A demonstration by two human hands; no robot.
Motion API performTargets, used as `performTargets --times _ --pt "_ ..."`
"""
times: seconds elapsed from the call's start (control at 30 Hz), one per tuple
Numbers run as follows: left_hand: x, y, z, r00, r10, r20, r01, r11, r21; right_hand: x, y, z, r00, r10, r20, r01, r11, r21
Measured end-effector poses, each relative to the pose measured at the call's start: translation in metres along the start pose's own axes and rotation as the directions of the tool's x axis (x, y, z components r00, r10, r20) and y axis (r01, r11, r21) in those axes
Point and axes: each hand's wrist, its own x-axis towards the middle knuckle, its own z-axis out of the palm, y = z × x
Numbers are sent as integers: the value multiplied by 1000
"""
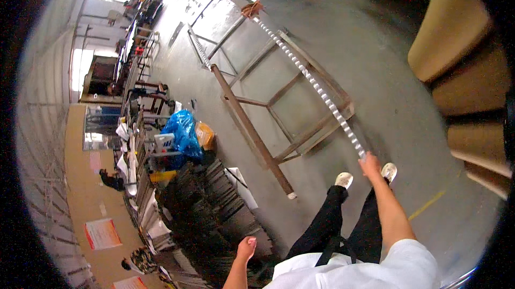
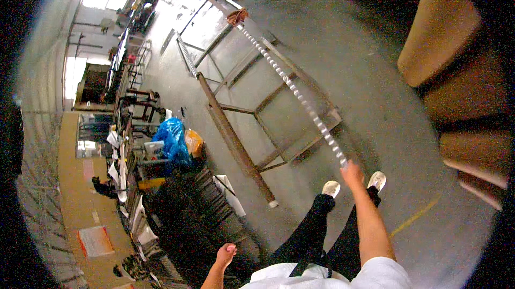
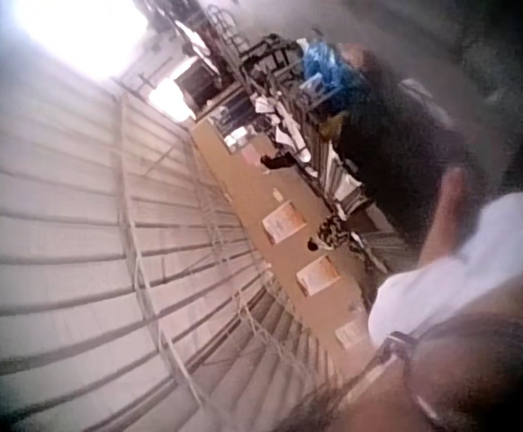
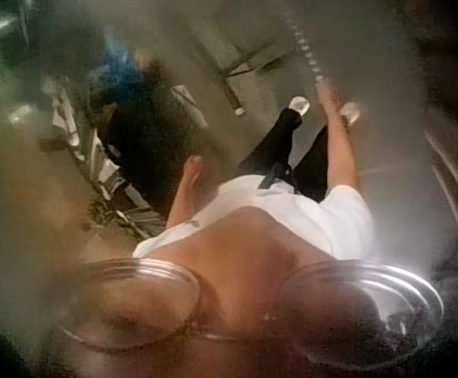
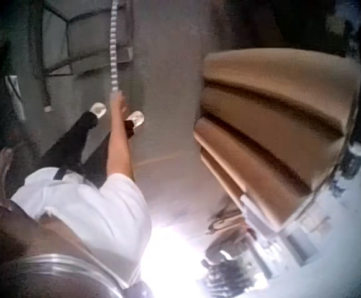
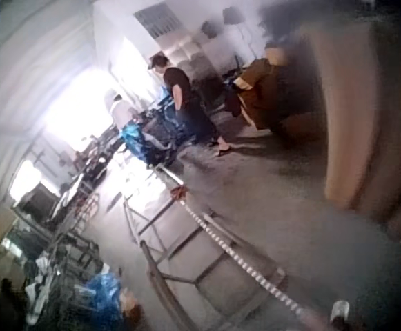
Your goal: The recorder wipes down several metal rods with a brown cloth in a workshop environment.
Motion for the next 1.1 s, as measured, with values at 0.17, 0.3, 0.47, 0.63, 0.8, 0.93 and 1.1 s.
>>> performTargets --times 0.17,0.3,0.47,0.63,0.8,0.93,1.1 --pt "-82 -1 90 925 -78 373 207 925 -320 -1 10 -33 997 -15 72 19 998 -56" --pt "-111 66 148 885 53 463 62 971 -231 15 45 -35 934 -255 252 245 967 71" --pt "-79 115 226 893 115 435 126 864 -487 2 56 -108 887 -274 371 339 933 -122" --pt "-25 301 241 971 121 208 -2 869 -495 36 89 -188 825 -308 474 414 900 -137" --pt "37 450 274 953 257 -163 -300 880 -369 96 54 -284 815 -245 526 440 851 -287" --pt "67 530 258 941 309 -138 -338 837 -431 143 0 -366 840 -246 483 440 831 -342" --pt "75 598 202 936 344 -71 -308 708 -636 205 -51 -441 877 -310 368 414 877 -246"
